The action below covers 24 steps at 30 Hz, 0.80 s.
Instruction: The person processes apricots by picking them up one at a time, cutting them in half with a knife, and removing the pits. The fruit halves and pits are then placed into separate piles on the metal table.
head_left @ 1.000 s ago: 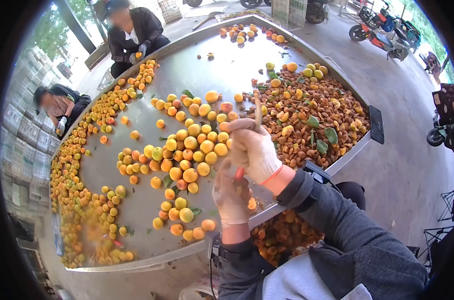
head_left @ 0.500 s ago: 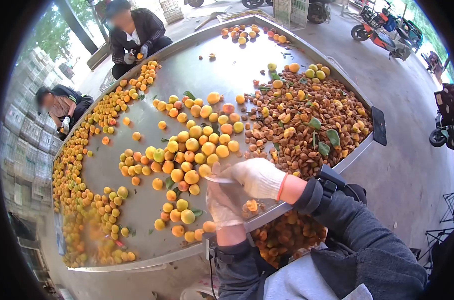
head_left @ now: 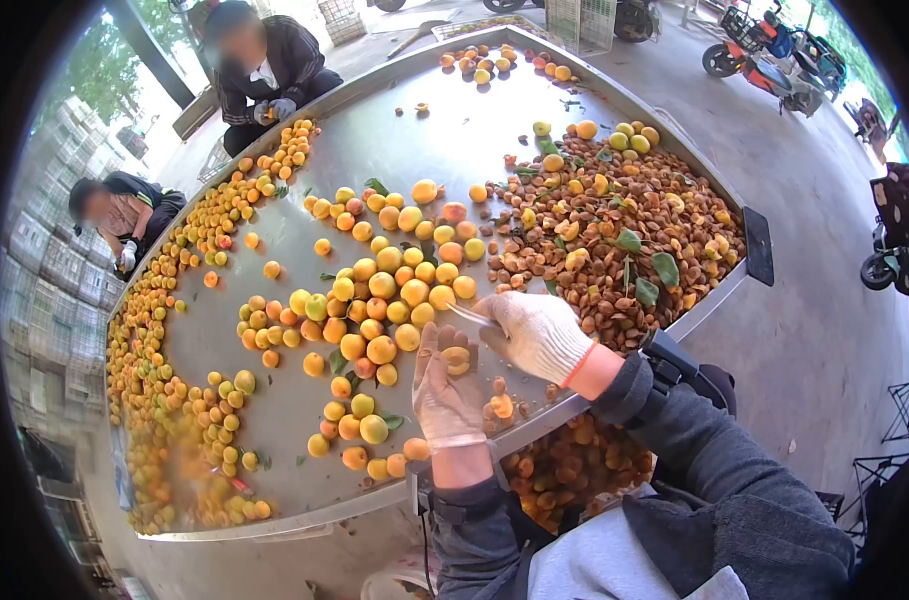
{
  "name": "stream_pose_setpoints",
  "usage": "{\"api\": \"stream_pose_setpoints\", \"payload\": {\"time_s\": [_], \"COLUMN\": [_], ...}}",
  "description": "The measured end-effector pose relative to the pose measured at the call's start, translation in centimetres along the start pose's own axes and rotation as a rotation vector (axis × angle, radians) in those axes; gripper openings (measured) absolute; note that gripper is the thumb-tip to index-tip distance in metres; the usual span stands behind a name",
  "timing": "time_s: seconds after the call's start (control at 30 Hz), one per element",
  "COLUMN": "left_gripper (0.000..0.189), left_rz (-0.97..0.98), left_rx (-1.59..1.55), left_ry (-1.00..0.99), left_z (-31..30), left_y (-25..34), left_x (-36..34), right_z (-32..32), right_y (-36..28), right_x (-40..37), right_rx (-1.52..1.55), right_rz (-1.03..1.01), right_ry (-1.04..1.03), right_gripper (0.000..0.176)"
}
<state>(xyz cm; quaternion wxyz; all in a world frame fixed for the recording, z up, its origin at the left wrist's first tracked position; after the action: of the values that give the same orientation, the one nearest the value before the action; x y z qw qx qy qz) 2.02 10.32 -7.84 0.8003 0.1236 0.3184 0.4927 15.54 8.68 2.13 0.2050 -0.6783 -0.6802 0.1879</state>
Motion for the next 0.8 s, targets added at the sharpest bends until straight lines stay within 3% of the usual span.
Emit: {"api": "stream_pose_setpoints", "payload": {"time_s": [0.03, 0.07, 0.17, 0.2, 0.33, 0.4, 0.47, 0.53, 0.6, 0.7, 0.77, 0.8], "left_gripper": [0.044, 0.044, 0.036, 0.036, 0.038, 0.042, 0.041, 0.042, 0.043, 0.044, 0.046, 0.046], "left_rz": [-0.007, -0.015, -0.153, -0.151, -0.077, -0.065, -0.041, -0.058, -0.075, -0.163, -0.231, -0.227], "left_rx": [-0.004, -0.010, 0.040, 0.039, 0.147, 0.156, 0.308, 0.342, 0.378, 0.437, 0.537, 0.536], "left_ry": [-0.027, -0.053, -0.087, -0.088, -0.010, -0.020, 0.116, 0.097, 0.077, 0.025, -0.170, -0.167], "left_z": [0.0, -0.1, 0.1, 0.4, 1.0, 1.6, 1.4, 1.7, 2.1, 3.5, 5.7, 6.0], "left_y": [-0.2, -0.3, -1.1, -1.1, -0.2, 0.0, 0.7, 0.5, 0.3, 0.0, -0.1, 0.0], "left_x": [0.3, 0.4, 0.2, 0.0, -1.1, -1.1, -1.5, -1.7, -2.1, -3.2, -4.5, -5.1], "right_z": [0.1, 0.6, 1.3, 1.1, 0.0, 0.5, 1.1, 1.6, -0.3, -1.7, -0.9, -0.4], "right_y": [-0.4, -1.8, -3.1, -2.9, -4.0, -3.5, -3.2, -3.2, -1.9, 3.8, 5.7, 5.8], "right_x": [-0.3, -1.0, -1.8, -1.6, -1.3, -0.6, -0.5, -0.6, 0.0, 1.7, 3.6, 4.2], "right_rx": [0.111, 0.138, 0.016, -0.004, 0.031, 0.038, 0.018, 0.003, 0.218, 0.337, 0.034, 0.090], "right_rz": [-0.024, -0.263, -0.376, -0.328, -0.429, -0.339, -0.378, -0.418, -0.331, -0.034, 0.077, 0.059], "right_ry": [-0.034, 0.066, -0.022, -0.057, 0.012, -0.094, -0.117, -0.144, 0.018, 0.244, 0.036, 0.002], "right_gripper": [0.021, 0.031, 0.043, 0.023, 0.017, 0.012, 0.012, 0.012, 0.015, 0.015, 0.019, 0.027]}}
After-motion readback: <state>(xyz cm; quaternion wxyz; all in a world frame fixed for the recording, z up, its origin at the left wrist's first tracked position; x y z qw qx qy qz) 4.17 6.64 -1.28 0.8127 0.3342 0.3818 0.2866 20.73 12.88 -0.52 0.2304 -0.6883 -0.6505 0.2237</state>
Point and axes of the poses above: each hand's wrist, its own x-axis towards the middle knuckle, its own z-axis out of the palm, y = z × x, the point moved 10 cm from there along x, towards the middle knuckle, and after that the axes turned 7 degrees about -z, right-handed, at the moved point
